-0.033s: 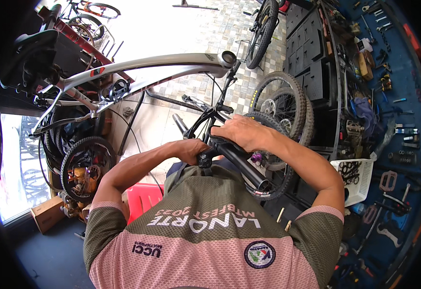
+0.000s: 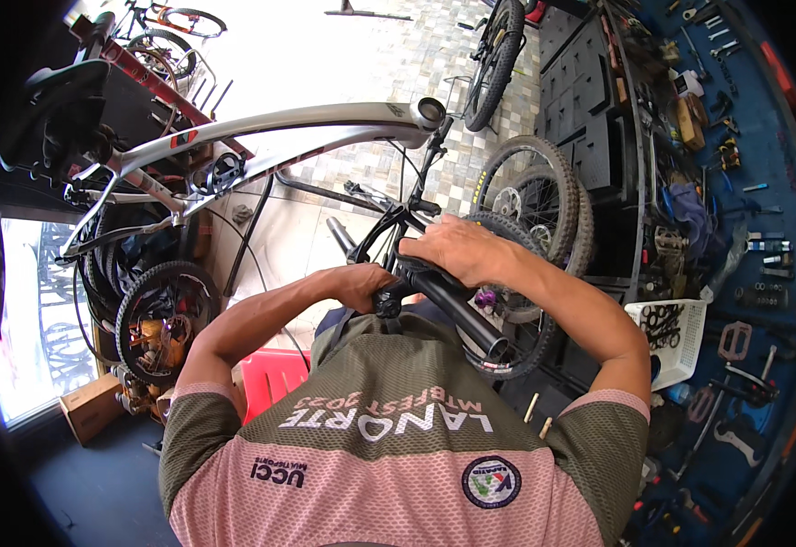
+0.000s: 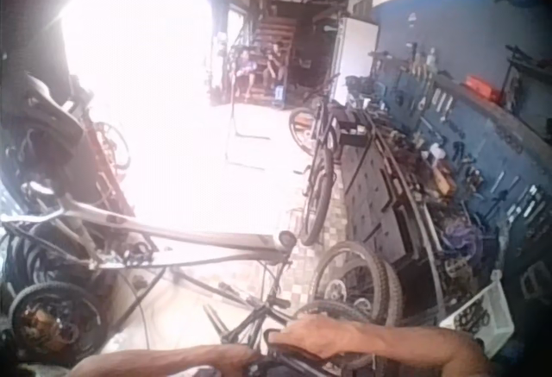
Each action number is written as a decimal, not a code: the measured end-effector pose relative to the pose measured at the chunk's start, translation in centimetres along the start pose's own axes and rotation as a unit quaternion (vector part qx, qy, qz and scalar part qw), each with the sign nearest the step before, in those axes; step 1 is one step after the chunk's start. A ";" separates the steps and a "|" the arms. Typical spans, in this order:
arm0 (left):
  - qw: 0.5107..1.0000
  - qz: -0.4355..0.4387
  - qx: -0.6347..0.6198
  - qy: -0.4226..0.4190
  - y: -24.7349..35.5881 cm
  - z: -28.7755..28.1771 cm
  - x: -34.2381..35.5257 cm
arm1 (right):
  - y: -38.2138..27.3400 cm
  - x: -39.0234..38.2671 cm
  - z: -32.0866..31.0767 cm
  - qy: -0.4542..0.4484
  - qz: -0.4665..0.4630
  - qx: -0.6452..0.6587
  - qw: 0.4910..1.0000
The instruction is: The person works on a bicycle mounted on a repair stand in a workshop. They remove the handlebar, wipe the steerer tube with a cloth, and then reattach the handlebar to the frame.
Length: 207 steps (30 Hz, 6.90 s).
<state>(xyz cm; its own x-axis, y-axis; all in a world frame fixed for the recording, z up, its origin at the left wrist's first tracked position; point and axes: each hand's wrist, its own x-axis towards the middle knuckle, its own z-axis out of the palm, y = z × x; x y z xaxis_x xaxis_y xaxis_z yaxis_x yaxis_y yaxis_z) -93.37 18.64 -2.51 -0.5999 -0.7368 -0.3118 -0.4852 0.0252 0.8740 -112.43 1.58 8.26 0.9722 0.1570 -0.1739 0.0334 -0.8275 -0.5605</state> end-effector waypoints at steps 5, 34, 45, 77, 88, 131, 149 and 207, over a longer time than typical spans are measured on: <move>0.991 0.008 -0.103 0.080 0.2 -1.9 0.2 | 1.9 -0.9 3.7 0.315 0.075 0.093 0.941; 0.967 -0.046 -0.122 0.219 0.1 0.0 4.4 | 2.1 -1.3 5.1 0.412 0.138 0.237 0.869; 0.983 -0.039 -0.104 0.148 1.2 0.3 3.2 | 3.4 -0.8 6.3 0.351 0.060 0.246 0.901; 0.945 0.036 -0.056 0.319 -1.8 2.3 5.0 | 1.5 5.8 10.8 0.601 0.185 0.312 0.713; 0.952 0.001 -0.158 0.261 -1.7 1.6 4.5 | 1.4 5.9 5.7 0.642 0.055 0.204 0.737; 0.881 -0.039 -0.088 0.464 3.0 0.5 9.1 | 7.8 -8.3 -1.8 0.642 0.052 0.659 0.389; 0.897 0.233 -0.118 0.357 -2.1 -0.4 10.8 | 0.3 -0.3 5.9 0.525 0.285 -0.017 0.802; 0.943 0.065 0.069 0.318 -0.7 5.4 9.7 | 5.2 -3.4 7.5 0.386 0.174 0.365 0.829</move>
<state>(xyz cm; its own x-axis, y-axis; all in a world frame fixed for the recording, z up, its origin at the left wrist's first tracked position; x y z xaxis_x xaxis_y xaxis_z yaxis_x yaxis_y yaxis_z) -102.29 15.11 -8.11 -0.1777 -0.9769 0.1187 -0.5381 0.1975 0.8194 -117.30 0.75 -0.11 0.7622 -0.6471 -0.0162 -0.1557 -0.1590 -0.9749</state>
